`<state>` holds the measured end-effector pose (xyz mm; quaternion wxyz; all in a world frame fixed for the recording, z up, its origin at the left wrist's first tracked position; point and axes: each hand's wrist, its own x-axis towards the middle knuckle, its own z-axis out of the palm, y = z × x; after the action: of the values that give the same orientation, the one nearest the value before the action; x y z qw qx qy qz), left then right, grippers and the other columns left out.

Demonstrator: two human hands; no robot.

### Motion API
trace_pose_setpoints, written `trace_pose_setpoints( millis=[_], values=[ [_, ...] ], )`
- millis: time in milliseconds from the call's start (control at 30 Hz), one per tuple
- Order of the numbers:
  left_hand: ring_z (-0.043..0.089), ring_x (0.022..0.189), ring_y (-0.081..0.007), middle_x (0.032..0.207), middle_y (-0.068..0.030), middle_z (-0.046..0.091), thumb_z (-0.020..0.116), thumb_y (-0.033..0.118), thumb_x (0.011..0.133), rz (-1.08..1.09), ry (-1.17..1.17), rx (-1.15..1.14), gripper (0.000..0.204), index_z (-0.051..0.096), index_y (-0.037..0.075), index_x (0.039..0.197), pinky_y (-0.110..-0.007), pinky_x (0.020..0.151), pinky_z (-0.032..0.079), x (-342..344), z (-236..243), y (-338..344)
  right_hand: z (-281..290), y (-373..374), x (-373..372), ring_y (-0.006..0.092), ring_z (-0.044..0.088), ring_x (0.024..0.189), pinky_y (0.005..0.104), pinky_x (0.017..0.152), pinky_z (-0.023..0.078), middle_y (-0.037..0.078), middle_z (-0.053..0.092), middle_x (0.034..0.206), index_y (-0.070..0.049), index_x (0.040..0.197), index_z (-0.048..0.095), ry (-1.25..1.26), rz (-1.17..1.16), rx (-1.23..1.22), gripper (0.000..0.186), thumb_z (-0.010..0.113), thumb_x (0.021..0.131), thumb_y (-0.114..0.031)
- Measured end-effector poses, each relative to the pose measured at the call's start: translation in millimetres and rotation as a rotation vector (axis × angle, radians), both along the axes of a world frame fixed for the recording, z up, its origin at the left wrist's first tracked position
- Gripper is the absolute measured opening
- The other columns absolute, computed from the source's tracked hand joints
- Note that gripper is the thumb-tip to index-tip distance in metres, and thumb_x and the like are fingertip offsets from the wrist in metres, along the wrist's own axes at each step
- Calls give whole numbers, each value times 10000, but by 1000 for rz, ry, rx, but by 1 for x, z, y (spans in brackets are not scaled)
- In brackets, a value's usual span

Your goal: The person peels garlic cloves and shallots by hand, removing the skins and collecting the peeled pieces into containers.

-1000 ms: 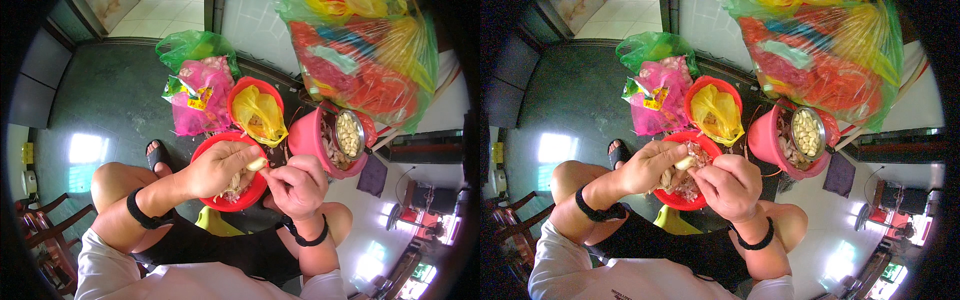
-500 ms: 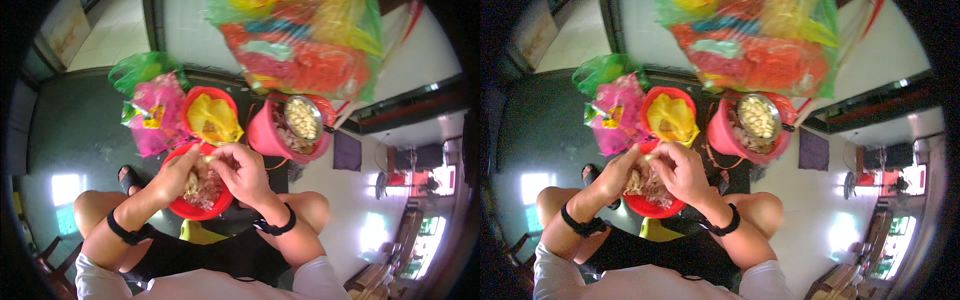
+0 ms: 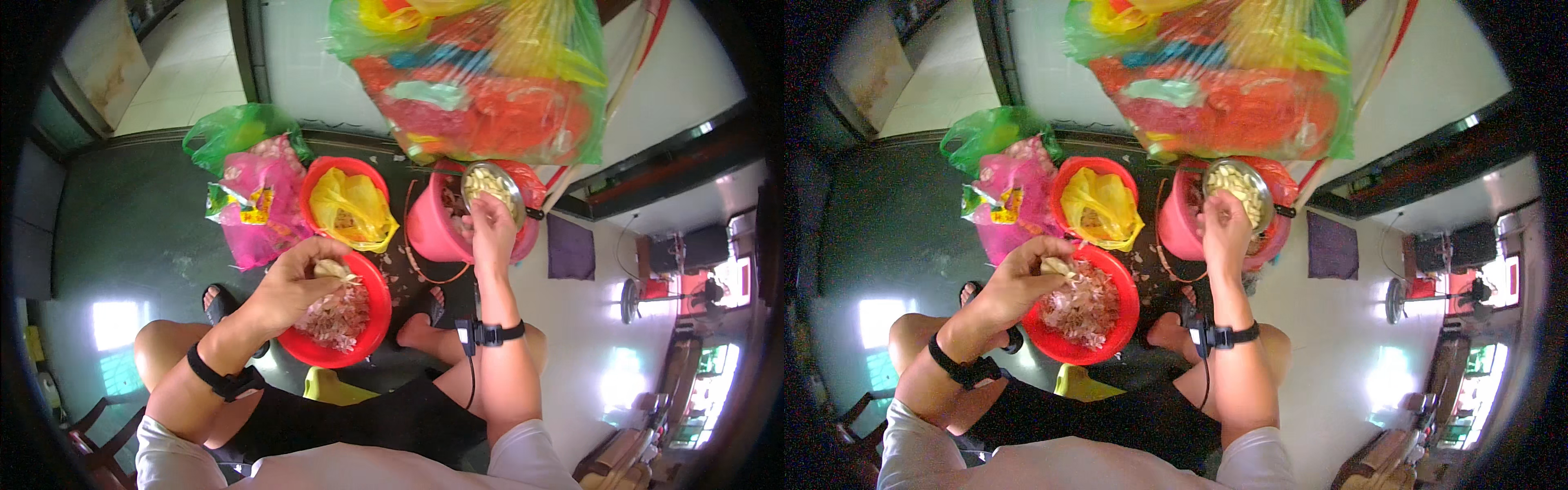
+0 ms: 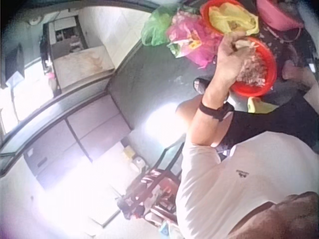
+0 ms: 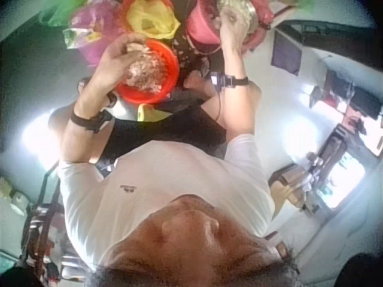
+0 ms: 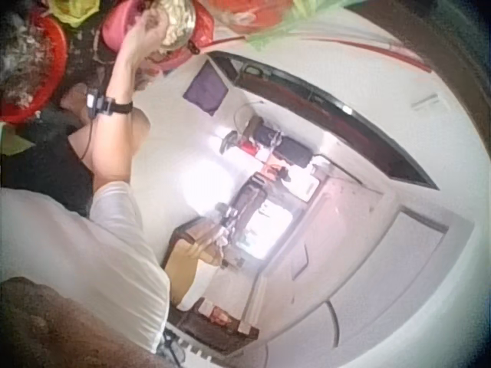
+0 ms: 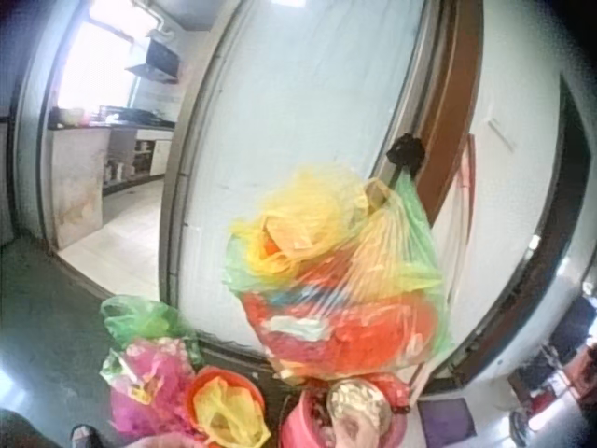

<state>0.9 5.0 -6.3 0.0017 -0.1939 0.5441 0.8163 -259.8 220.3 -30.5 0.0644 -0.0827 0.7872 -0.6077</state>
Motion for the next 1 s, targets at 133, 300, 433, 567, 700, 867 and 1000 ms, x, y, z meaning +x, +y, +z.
trace_pose_setpoints(
  millis=[133,300,433,567,700,867,1000],
  values=[
    [653,939,-103,1119,-51,668,694,-111,919,84,172,-24,539,496,25,1402,-239,772,545,1,-5,-2,30,-35,74,54,592,740,201,645,472,4,695,900,-9,1219,712,80,536,-55,289,757,978,-161],
    [693,1038,-116,1161,-64,649,710,-147,856,236,215,-197,591,488,26,1376,-250,795,566,-2,0,4,43,-57,125,89,576,662,250,604,485,46,670,855,-3,1158,710,241,813,76,332,826,923,-206],
    [711,962,-103,1087,-45,660,759,-105,852,277,181,-482,438,535,26,1205,-248,765,576,0,-1,-2,30,-72,136,151,693,749,298,654,543,98,739,912,7,1125,704,130,786,-36,241,784,948,-137],
    [712,965,-97,1041,-43,694,771,-82,859,319,207,-301,398,571,4,1193,-248,753,578,1,4,-5,30,-80,134,145,728,831,298,726,561,117,765,926,17,1095,701,46,758,-23,127,703,998,-65],
    [719,922,-99,1022,-63,731,760,-63,896,269,120,-277,339,609,-25,1197,-253,749,584,1,10,-11,26,-80,133,96,684,846,264,751,548,62,753,938,17,1099,706,-101,744,-115,131,681,1031,-93],
    [719,871,-100,989,-61,736,728,-26,950,321,173,-190,273,613,-31,1198,-258,728,585,0,6,-9,36,-86,141,96,670,813,270,729,541,56,744,932,12,1107,686,-209,668,-121,151,683,1034,-120],
    [694,891,-108,998,-80,731,664,43,1012,297,134,-533,201,625,-15,1202,-278,783,562,4,18,-9,27,-88,139,237,724,787,345,716,555,135,735,911,3,1082,667,69,761,-24,160,699,1006,-135]
  ],
)
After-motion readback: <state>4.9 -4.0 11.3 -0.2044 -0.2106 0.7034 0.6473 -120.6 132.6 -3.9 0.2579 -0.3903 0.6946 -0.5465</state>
